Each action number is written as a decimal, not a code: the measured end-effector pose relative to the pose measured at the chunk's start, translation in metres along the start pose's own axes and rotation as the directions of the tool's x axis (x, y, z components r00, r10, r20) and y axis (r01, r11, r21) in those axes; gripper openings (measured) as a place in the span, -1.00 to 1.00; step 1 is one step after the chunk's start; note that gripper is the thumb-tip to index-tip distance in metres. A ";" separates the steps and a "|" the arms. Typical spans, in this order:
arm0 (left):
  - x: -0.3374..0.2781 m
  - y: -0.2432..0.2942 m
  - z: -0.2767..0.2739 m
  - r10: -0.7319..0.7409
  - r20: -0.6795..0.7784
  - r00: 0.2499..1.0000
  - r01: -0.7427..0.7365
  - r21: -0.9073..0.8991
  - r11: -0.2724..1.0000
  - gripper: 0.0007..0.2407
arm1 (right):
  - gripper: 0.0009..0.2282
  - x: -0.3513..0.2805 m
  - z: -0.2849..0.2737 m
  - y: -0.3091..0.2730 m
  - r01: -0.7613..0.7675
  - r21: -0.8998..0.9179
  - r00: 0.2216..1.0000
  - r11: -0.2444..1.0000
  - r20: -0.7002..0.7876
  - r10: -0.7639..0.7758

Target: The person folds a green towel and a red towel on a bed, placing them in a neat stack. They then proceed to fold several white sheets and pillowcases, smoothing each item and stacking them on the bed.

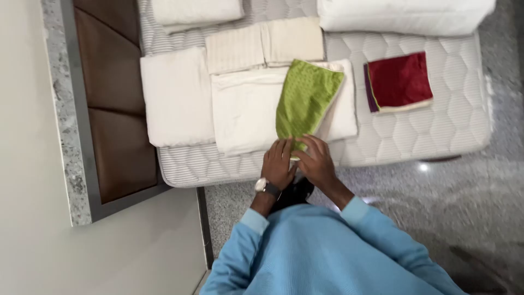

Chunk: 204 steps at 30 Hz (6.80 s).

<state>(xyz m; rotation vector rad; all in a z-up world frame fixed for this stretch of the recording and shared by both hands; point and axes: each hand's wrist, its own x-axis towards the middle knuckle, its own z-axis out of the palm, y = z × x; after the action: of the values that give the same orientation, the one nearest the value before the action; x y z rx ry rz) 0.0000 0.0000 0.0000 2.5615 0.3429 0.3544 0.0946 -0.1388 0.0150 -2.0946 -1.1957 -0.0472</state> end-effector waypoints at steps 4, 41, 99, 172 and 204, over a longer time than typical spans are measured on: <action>-0.002 -0.020 0.018 0.030 -0.040 0.999 -0.033 -0.078 0.996 -0.50 | -0.79 0.003 0.002 -0.014 -0.011 -0.007 0.999 1.000 -0.031 0.011; 0.023 -0.312 -0.028 -0.257 0.013 0.966 0.258 -0.029 0.966 -0.33 | -0.38 -0.050 0.195 0.080 -0.840 0.542 0.190 -0.012 0.315 0.930; 0.088 -0.111 -0.040 0.235 0.357 0.904 -0.304 0.151 0.941 -0.50 | -0.24 0.054 0.070 0.014 -0.604 0.687 0.748 0.404 0.314 0.585; 0.022 -0.244 -0.136 0.259 0.505 0.823 -0.167 -0.220 0.961 -0.72 | -0.83 -0.093 0.070 0.052 -0.745 0.281 0.609 0.605 -0.081 0.789; 0.051 -0.347 0.075 -0.510 0.230 0.829 0.558 -0.408 0.723 -0.60 | -0.71 -0.082 0.149 0.188 -0.847 0.228 0.459 0.481 -0.146 0.877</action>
<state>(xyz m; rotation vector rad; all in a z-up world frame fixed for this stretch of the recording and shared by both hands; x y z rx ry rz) 0.0117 0.2688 -0.2378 1.8907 0.8324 0.0663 0.1469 -0.1707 -0.2313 -2.2595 0.1462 0.2356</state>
